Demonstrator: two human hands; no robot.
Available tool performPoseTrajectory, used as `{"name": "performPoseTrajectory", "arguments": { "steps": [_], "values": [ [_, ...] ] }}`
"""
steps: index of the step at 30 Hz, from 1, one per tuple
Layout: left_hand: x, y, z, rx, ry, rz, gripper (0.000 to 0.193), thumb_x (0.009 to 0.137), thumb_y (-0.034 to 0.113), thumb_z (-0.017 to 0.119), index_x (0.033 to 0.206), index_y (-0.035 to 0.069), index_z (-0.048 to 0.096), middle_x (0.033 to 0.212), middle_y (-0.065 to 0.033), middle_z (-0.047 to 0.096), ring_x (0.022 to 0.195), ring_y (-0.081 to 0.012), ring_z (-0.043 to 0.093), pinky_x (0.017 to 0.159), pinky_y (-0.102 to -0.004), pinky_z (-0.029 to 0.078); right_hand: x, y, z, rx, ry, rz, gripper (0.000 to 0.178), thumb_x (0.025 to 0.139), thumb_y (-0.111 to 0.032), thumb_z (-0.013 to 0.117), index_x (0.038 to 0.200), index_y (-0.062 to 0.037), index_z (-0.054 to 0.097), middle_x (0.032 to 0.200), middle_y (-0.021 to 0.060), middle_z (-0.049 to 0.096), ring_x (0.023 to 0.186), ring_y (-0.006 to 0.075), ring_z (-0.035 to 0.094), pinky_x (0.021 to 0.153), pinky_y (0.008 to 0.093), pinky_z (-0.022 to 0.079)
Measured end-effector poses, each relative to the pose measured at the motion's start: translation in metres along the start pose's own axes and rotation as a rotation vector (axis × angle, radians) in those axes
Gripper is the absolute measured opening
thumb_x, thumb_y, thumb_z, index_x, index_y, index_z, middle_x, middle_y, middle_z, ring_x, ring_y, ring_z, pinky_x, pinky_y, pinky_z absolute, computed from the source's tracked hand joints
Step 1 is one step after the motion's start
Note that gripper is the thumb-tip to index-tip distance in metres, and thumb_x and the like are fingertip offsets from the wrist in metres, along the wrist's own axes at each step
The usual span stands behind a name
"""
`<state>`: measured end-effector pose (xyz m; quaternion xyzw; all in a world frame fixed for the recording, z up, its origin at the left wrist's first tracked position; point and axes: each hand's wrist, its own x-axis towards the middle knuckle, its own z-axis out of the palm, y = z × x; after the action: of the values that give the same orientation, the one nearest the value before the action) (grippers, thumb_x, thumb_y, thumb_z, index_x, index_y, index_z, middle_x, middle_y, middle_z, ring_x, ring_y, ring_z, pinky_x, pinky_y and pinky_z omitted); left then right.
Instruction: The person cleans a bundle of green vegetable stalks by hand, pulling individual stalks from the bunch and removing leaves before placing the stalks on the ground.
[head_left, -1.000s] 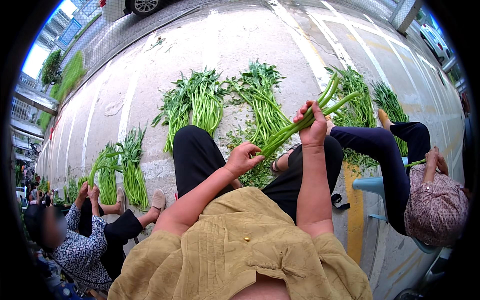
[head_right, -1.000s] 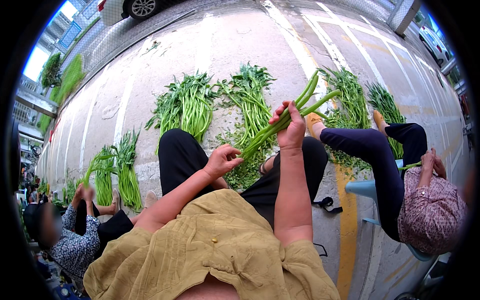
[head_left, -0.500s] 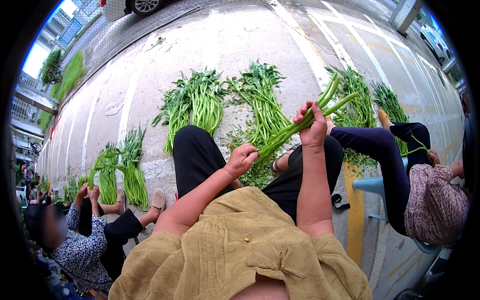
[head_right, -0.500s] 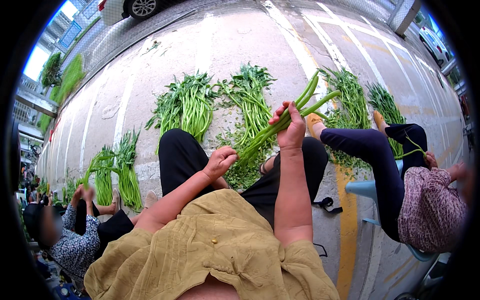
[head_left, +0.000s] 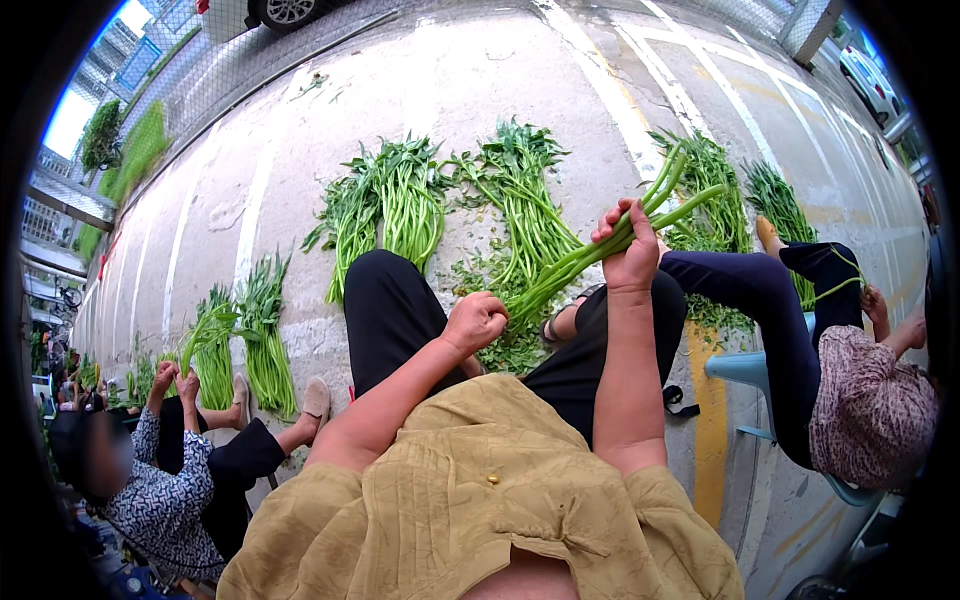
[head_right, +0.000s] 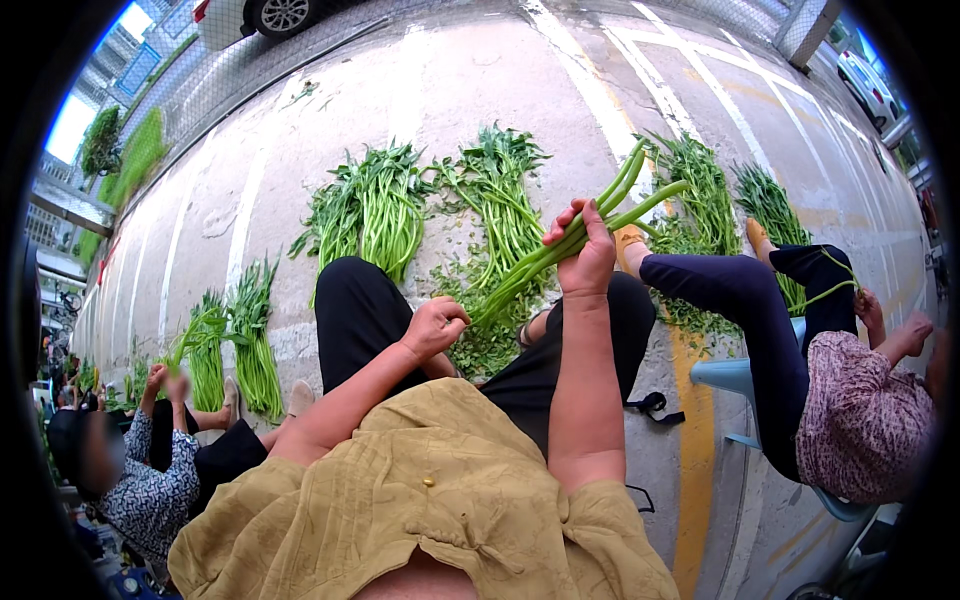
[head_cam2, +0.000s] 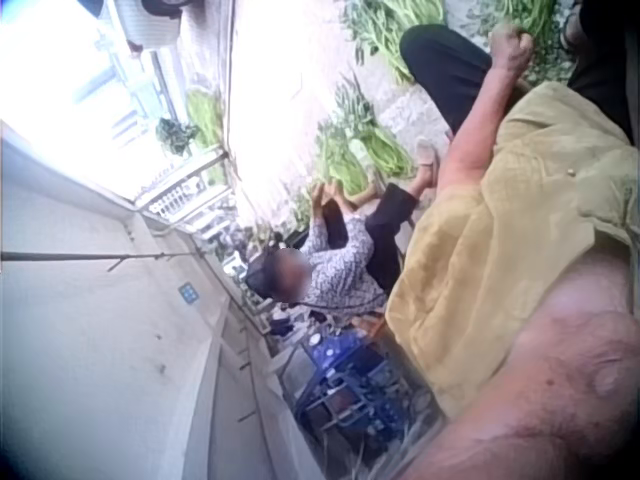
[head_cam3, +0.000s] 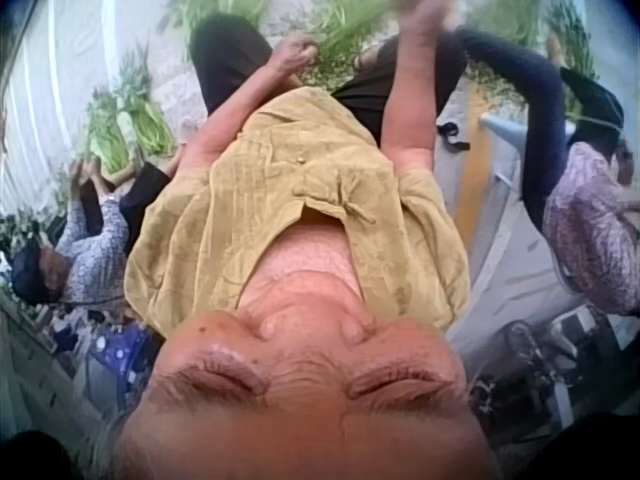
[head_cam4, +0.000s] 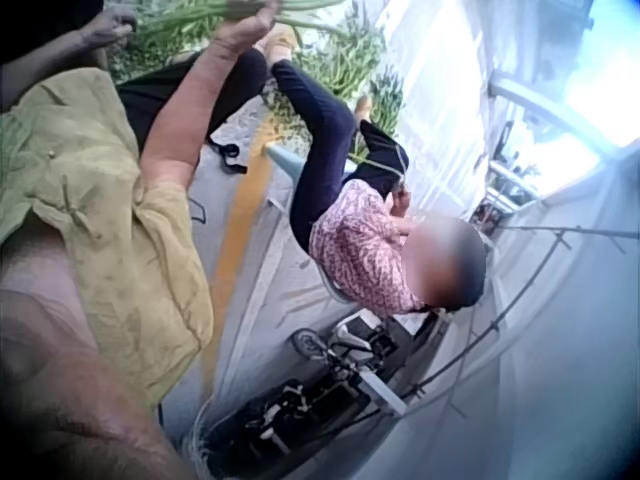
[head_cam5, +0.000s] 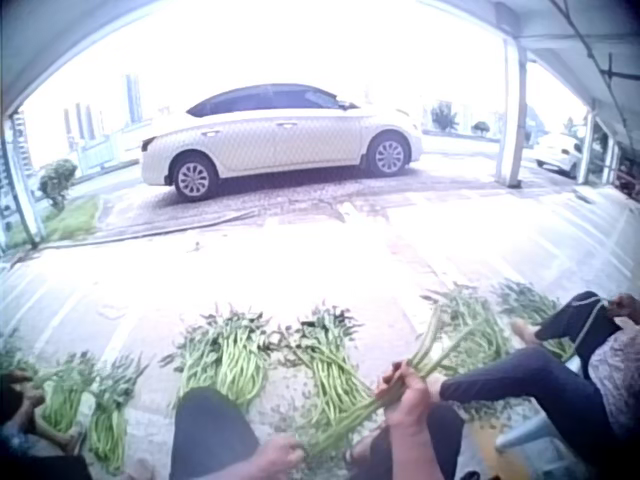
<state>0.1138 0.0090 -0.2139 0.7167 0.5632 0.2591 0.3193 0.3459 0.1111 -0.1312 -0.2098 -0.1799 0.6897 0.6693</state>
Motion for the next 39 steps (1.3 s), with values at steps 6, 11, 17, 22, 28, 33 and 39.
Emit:
{"name": "performPoseTrajectory", "arguments": {
  "steps": [6, 11, 17, 22, 28, 33, 39],
  "values": [
    [0.008, 0.034, -0.009, -0.113, 0.186, 0.129, 0.015, 0.068, 0.017, 0.068, 0.075, 0.005, 0.062, 0.069, -0.0083, 0.056, 0.064, -0.0235, 0.057, 0.059, -0.0317, 0.046, 0.000, 0.004, 0.001, -0.010, -0.014, 0.023, 0.021, 0.091, -0.025, 0.047, 0.091, -0.0045, 0.050, 0.070, 0.0050, 0.052, 0.058, 0.0166, 0.050, 0.055, 0.0322, 0.045],
    [0.012, 0.036, -0.008, -0.071, 0.125, 0.112, 0.015, 0.071, 0.012, 0.068, 0.081, 0.003, 0.063, 0.070, -0.0083, 0.055, 0.064, -0.0214, 0.056, 0.058, -0.0297, 0.045, -0.001, 0.009, 0.004, -0.048, 0.002, 0.030, 0.020, 0.090, -0.025, 0.048, 0.090, -0.0044, 0.051, 0.070, 0.0054, 0.052, 0.057, 0.0160, 0.051, 0.054, 0.0324, 0.045],
    [0.011, 0.029, -0.002, -0.106, 0.161, 0.181, 0.008, 0.074, 0.008, 0.063, 0.079, 0.002, 0.062, 0.069, -0.0094, 0.054, 0.064, -0.0246, 0.054, 0.057, -0.0319, 0.043, -0.002, 0.009, 0.006, -0.060, 0.009, 0.025, 0.021, 0.090, -0.025, 0.049, 0.090, -0.0039, 0.051, 0.070, 0.0060, 0.052, 0.056, 0.0164, 0.051, 0.053, 0.0325, 0.046],
    [0.012, 0.026, 0.000, -0.151, 0.183, 0.163, 0.011, 0.077, 0.011, 0.056, 0.072, 0.001, 0.059, 0.067, -0.0088, 0.055, 0.062, -0.0220, 0.055, 0.055, -0.0297, 0.043, -0.003, 0.012, 0.006, -0.066, 0.006, 0.030, 0.021, 0.090, -0.024, 0.049, 0.090, -0.0032, 0.051, 0.069, 0.0069, 0.053, 0.056, 0.0170, 0.051, 0.052, 0.0326, 0.046],
    [0.010, -0.031, 0.018, -0.686, 0.126, -0.672, 0.010, 0.074, 0.010, 0.054, 0.069, 0.003, 0.059, 0.056, -0.0041, 0.056, 0.047, -0.0114, 0.051, 0.044, -0.0236, 0.041, -0.011, 0.016, 0.015, -0.098, -0.052, 0.074, 0.021, 0.091, -0.025, 0.048, 0.090, -0.0043, 0.052, 0.069, 0.0063, 0.051, 0.057, 0.0174, 0.049, 0.054, 0.0327, 0.045],
    [0.010, -0.046, 0.017, -0.520, 0.434, -0.328, 0.014, 0.073, 0.005, 0.057, 0.083, 0.002, 0.065, 0.068, 0.0003, 0.060, 0.062, -0.0048, 0.052, 0.054, -0.0194, 0.042, -0.011, 0.005, 0.020, -0.030, -0.191, 0.127, 0.023, 0.091, -0.027, 0.046, 0.090, -0.0056, 0.054, 0.070, 0.0058, 0.051, 0.057, 0.0170, 0.048, 0.055, 0.0317, 0.044],
    [0.055, 0.028, -0.043, -0.886, -0.110, -0.127, 0.052, 0.074, 0.018, 0.070, 0.120, 0.003, 0.049, 0.101, -0.0042, 0.058, 0.084, -0.0089, 0.053, 0.075, -0.0246, 0.045, -0.011, 0.025, 0.037, -0.118, -0.294, 0.267, 0.025, 0.092, -0.028, 0.045, 0.092, -0.0035, 0.053, 0.072, 0.0079, 0.053, 0.060, 0.0182, 0.052, 0.056, 0.0335, 0.050]
  ]
}}
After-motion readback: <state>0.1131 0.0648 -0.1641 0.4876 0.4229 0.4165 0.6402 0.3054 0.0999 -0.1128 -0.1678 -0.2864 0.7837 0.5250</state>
